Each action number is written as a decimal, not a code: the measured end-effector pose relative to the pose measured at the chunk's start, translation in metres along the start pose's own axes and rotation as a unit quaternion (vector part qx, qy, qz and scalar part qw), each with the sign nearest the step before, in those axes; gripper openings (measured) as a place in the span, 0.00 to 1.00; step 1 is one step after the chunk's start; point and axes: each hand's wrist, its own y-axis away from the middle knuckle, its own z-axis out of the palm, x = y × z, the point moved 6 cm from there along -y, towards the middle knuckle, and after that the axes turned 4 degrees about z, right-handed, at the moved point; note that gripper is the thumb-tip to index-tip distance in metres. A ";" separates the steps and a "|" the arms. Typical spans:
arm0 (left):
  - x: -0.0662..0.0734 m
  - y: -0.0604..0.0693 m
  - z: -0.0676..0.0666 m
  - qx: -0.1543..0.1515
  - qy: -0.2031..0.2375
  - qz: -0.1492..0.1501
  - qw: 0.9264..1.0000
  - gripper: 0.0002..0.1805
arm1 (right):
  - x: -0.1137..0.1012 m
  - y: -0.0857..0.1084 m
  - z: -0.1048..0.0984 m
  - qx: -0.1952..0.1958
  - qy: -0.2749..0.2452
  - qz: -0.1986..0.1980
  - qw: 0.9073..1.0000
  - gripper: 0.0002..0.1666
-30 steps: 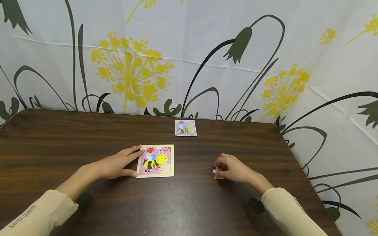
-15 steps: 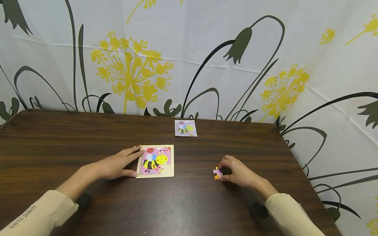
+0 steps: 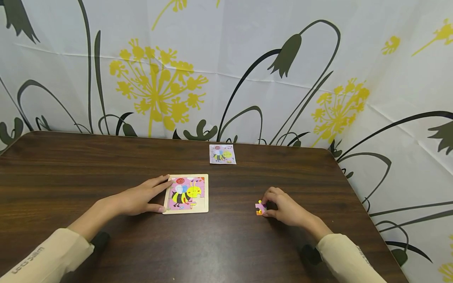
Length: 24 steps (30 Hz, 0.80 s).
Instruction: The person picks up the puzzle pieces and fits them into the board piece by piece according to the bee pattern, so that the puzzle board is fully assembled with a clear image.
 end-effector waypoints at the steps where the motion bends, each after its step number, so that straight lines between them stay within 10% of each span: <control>1: 0.000 0.000 0.000 0.000 0.001 0.000 1.000 0.44 | 0.000 0.000 0.000 0.002 0.001 -0.001 1.000 0.11; 24: 0.000 0.001 -0.001 0.001 0.004 -0.003 1.000 0.44 | -0.003 -0.001 -0.001 0.031 0.016 -0.031 0.999 0.10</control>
